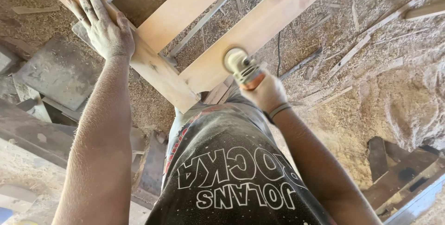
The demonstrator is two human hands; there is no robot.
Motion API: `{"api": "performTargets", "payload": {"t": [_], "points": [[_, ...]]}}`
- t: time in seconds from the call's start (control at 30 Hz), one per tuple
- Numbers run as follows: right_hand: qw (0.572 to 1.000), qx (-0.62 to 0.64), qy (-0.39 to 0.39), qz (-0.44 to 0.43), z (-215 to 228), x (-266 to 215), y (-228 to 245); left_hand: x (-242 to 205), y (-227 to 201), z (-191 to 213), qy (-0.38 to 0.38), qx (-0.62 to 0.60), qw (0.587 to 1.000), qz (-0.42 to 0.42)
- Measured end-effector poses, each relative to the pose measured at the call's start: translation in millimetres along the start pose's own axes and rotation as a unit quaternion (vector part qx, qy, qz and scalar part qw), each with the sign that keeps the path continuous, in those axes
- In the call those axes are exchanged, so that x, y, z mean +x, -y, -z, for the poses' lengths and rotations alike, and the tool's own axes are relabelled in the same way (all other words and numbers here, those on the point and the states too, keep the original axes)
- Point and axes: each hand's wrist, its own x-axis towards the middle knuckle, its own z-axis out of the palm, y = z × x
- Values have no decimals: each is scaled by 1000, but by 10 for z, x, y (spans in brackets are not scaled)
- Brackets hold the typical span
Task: Sand a wooden frame using a power grinder with a sanding disc.
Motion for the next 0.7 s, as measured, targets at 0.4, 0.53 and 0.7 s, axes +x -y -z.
{"api": "performTargets", "payload": {"t": [0.4,0.53,0.7], "points": [[978,-163,96,89,-161,-17,418,26,64,-59,-1,-17,1000,-1],[983,-162,62,56,147,265,279,16,47,-78,-3,-36,999,4],[981,-171,58,-72,809,617,-237,21,110,-157,-34,25,999,-10]]}}
